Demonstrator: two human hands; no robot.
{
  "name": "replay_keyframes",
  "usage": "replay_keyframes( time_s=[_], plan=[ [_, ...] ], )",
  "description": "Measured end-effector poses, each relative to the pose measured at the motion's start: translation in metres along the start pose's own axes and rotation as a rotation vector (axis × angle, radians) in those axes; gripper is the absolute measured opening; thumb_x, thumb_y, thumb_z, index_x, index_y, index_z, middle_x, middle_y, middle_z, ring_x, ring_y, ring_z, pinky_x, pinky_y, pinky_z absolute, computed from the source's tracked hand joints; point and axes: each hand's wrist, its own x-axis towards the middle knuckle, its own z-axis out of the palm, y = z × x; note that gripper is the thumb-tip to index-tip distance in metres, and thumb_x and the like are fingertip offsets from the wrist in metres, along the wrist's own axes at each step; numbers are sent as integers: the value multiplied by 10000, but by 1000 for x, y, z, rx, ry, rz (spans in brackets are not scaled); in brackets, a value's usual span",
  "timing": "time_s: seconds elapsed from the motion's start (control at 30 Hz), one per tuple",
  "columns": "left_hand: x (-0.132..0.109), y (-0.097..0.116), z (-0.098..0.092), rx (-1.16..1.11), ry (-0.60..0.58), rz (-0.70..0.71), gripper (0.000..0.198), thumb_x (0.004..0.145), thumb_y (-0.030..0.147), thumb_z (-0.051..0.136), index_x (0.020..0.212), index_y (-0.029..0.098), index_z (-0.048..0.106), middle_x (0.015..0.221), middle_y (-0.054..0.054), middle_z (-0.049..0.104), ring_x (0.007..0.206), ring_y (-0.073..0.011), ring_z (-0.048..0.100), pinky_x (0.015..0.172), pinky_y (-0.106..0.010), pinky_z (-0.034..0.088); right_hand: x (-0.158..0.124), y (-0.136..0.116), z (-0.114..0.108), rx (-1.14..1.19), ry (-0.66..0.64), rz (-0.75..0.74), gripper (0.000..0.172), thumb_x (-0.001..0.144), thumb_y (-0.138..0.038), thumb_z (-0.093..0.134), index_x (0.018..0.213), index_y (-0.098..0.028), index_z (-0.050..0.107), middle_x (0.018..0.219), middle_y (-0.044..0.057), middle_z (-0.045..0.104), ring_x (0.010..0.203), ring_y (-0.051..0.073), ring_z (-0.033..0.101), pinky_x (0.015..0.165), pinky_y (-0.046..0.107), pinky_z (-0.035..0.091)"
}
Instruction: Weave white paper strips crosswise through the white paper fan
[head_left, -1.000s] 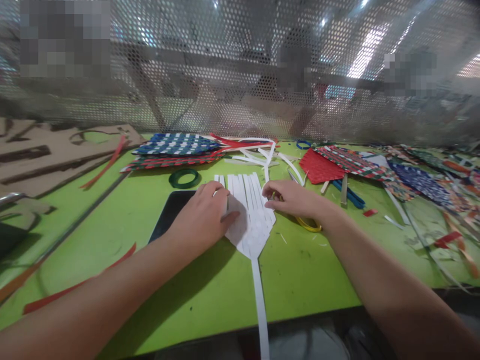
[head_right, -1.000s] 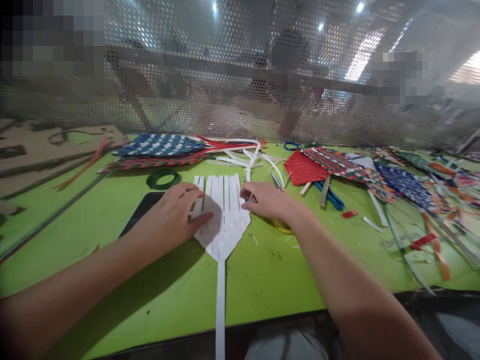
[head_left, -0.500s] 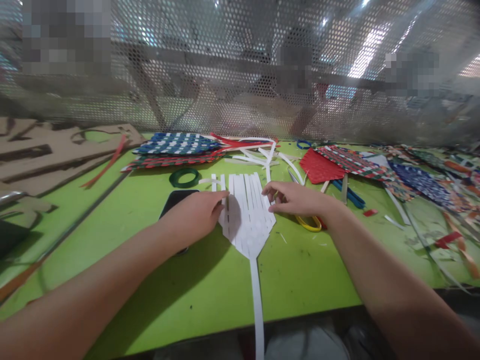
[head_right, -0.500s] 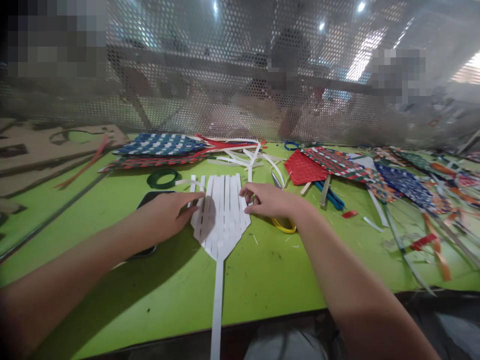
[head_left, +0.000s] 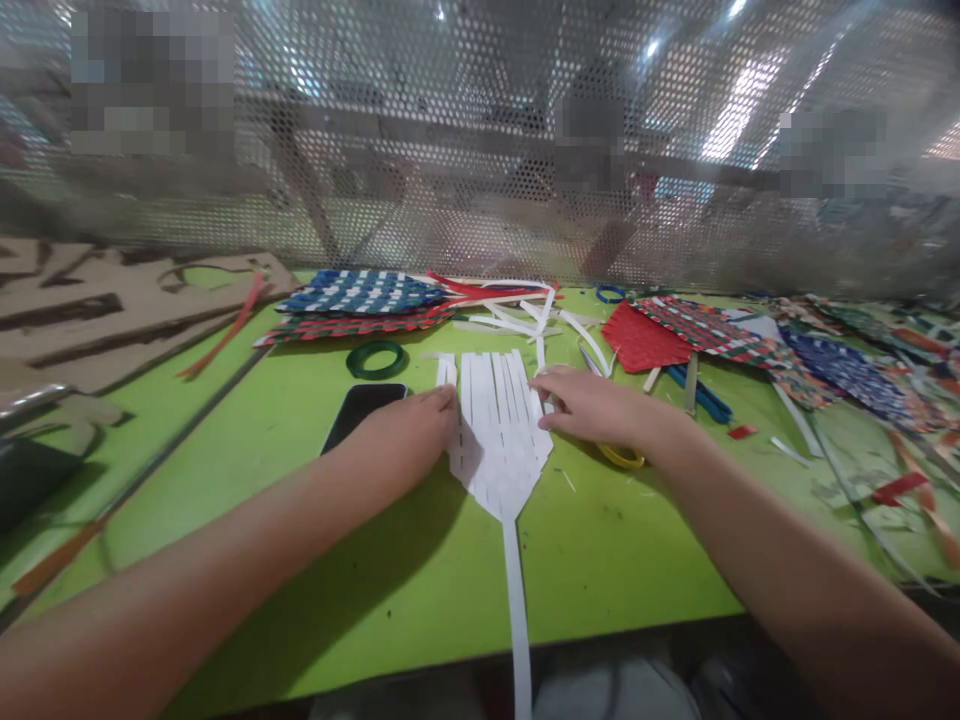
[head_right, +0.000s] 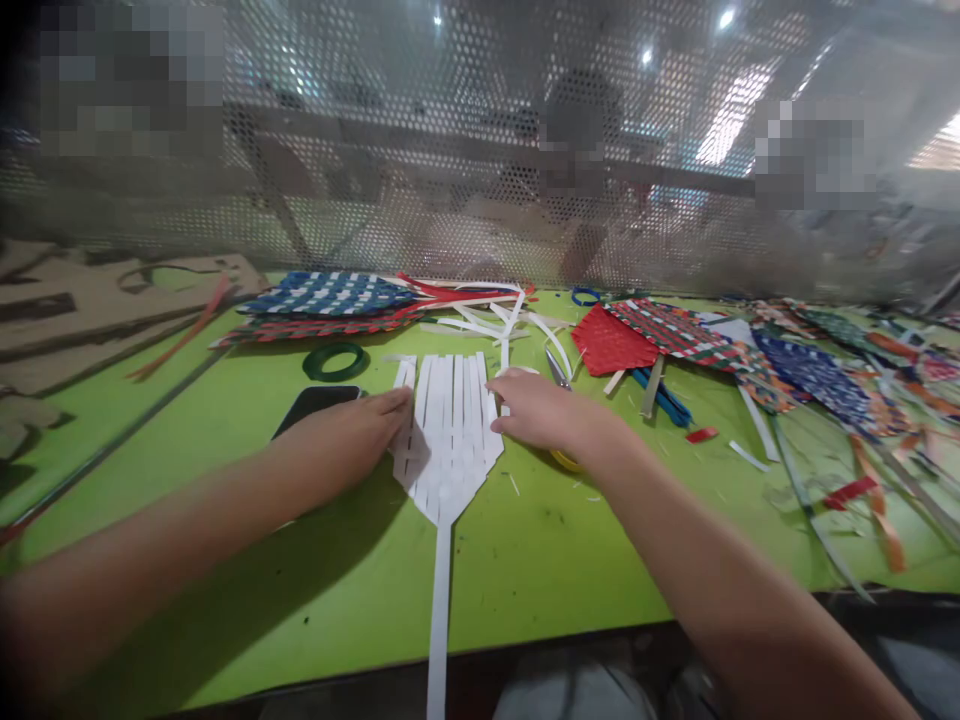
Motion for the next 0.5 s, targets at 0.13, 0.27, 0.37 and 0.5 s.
replay_keyframes(
  time_s=[0.13, 0.27, 0.37, 0.5],
  plan=[
    [-7, -1, 0, 62, -48, -4, 558, 928, 38, 397, 1454, 51, 581, 1513, -226, 584, 1385, -337, 572, 1154, -466, 466, -1, 9, 15, -8, 63, -53, 446, 994, -345, 607, 1410, -187, 625, 1457, 175, 576, 1239, 338, 632, 1028, 458, 517],
    [-10, -7, 1, 9, 7, 3, 493, 974, 134, 393, 1393, 96, 651, 1504, -209, 592, 1401, -352, 557, 1187, -509, 442, -5, 26, 32, 60, 186, -174, 516, 1017, -354, 586, 1513, -212, 566, 1554, 144, 541, 1384, 317, 557, 1153, 483, 451],
    [-11, -10, 3, -18, 33, 31, 476, 998, 199, 376, 1343, 103, 690, 1524, -213, 577, 1434, -365, 525, 1205, -547, 421, -8, 32, 35, 122, 218, -206, 552, 1005, -370, 623, 1536, -238, 552, 1579, 115, 542, 1444, 306, 513, 1208, 502, 404],
    [-11, -9, 5, -4, 24, -9, 516, 1014, 260, 352, 1390, 82, 656, 1516, -223, 584, 1417, -363, 545, 1209, -552, 423, -9, 32, 33, 177, 199, -207, 576, 989, -374, 651, 1544, -258, 549, 1578, 81, 544, 1464, 303, 501, 1228, 504, 393]
  ],
)
